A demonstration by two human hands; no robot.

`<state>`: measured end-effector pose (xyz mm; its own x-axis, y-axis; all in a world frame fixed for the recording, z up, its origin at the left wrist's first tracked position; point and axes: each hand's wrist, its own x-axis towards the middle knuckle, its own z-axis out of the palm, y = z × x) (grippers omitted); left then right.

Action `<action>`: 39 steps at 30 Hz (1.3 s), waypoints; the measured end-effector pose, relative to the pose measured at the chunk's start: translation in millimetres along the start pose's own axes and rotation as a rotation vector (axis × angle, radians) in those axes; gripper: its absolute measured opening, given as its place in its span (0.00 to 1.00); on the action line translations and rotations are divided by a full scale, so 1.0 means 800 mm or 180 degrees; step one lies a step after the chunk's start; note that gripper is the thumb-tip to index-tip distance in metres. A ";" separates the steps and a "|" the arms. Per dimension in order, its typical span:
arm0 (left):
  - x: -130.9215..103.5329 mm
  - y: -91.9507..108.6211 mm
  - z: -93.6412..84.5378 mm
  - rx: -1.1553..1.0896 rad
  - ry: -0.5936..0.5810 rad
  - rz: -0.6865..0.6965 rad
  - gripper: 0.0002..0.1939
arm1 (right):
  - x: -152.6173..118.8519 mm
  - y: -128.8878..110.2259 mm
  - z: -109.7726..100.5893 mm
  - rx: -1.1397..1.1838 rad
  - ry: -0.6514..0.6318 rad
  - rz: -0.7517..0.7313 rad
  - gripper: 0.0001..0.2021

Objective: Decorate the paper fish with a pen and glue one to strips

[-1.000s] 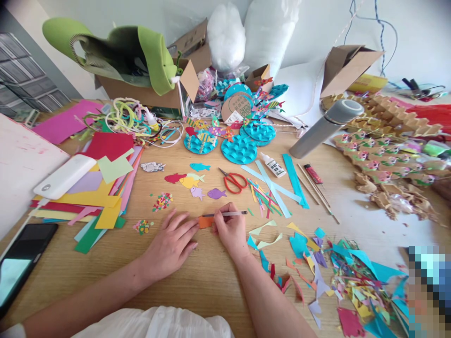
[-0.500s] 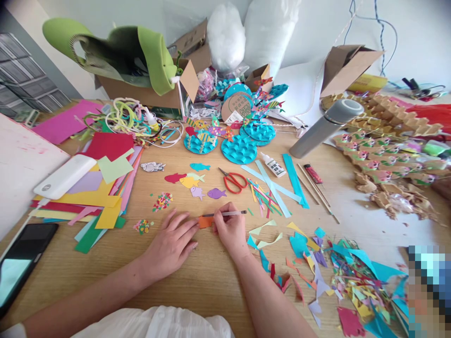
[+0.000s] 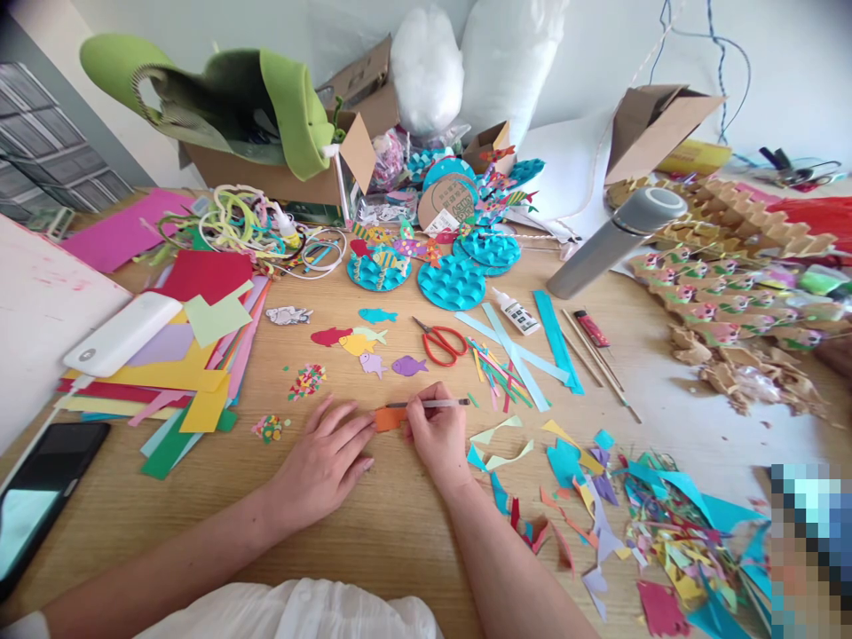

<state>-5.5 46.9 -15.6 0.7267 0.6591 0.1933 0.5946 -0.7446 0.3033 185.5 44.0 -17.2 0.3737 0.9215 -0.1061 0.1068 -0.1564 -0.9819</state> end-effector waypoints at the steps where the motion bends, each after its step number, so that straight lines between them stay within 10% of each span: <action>1: 0.000 0.000 0.000 -0.0001 0.0010 -0.0003 0.18 | 0.000 0.001 0.000 -0.0012 0.0014 -0.0017 0.10; 39: 0.001 0.000 0.000 -0.0003 0.0039 0.0010 0.18 | 0.000 0.005 -0.002 0.0083 0.0129 -0.0030 0.10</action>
<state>-5.1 47.2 -15.2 0.7243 0.6580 0.2058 0.5920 -0.7466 0.3035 187.5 42.8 -20.9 0.4099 0.9076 -0.0909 0.0867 -0.1380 -0.9866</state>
